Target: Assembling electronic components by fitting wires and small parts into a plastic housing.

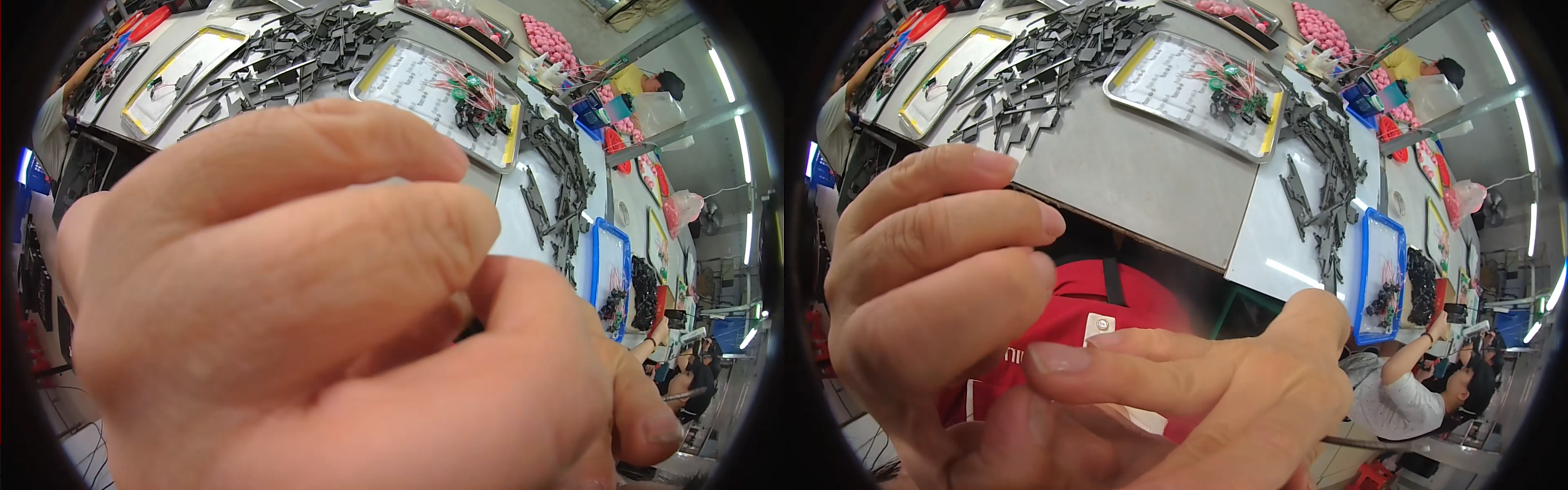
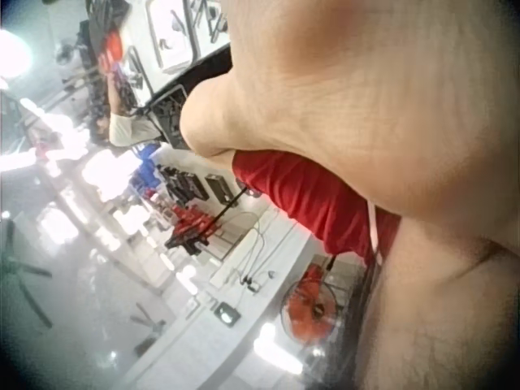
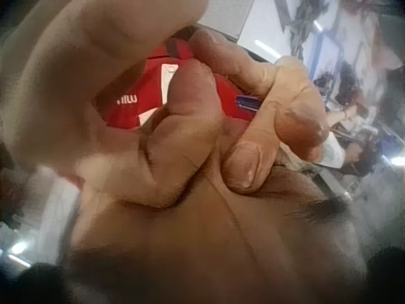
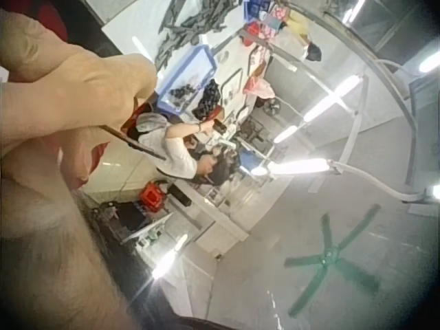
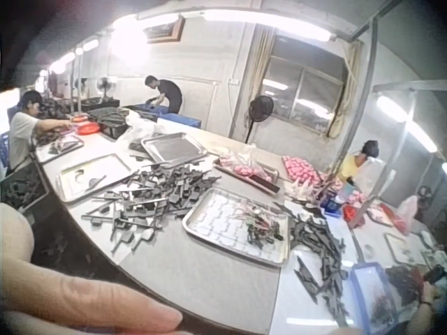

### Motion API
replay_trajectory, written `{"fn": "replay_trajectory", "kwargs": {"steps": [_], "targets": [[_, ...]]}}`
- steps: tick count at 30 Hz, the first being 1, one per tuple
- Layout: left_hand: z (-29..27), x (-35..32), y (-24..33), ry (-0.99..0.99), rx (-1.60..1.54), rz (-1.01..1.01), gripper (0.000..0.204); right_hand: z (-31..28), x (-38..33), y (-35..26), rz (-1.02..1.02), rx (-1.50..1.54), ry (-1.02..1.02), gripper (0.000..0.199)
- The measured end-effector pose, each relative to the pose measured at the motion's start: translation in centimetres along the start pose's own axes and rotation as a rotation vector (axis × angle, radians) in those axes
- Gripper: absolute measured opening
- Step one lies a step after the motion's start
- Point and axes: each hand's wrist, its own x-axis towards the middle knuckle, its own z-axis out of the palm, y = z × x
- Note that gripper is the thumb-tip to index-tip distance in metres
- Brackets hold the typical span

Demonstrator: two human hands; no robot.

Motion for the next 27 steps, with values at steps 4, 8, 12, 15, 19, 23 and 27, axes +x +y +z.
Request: {"fn": "replay_trajectory", "kwargs": {"steps": [4,8,12,15,19,23,27], "targets": [[0.8,-1.0,1.1,0.02,-0.014,0.01,0.018,-4.2,-1.8,1.3,-0.382,-0.304,-0.467,0.029],[0.7,-1.8,2.0,0.017,-0.015,0.056,0.017,-4.6,-4.3,0.4,-0.41,-0.446,-0.475,0.029],[0.3,-2.1,2.5,0.004,-0.037,0.138,0.017,-3.9,-7.0,0.2,-0.46,-0.615,-0.455,0.029],[-0.1,-2.6,2.9,0.01,-0.033,0.17,0.016,-2.1,-8.0,1.8,-0.49,-0.801,-0.25,0.024],[-1.1,-4.7,3.5,0.046,0.003,0.161,0.016,0.1,-7.8,4.3,-0.488,-1.135,0.125,0.024],[-2.6,-7.7,4.3,0.089,0.043,0.124,0.015,-1.9,-6.2,5.2,-0.68,-0.729,-0.218,0.027],[-3.9,-9.4,3.7,0.109,0.07,0.105,0.015,-3.1,-4.1,4.9,-0.755,-0.388,-0.352,0.033]]}}
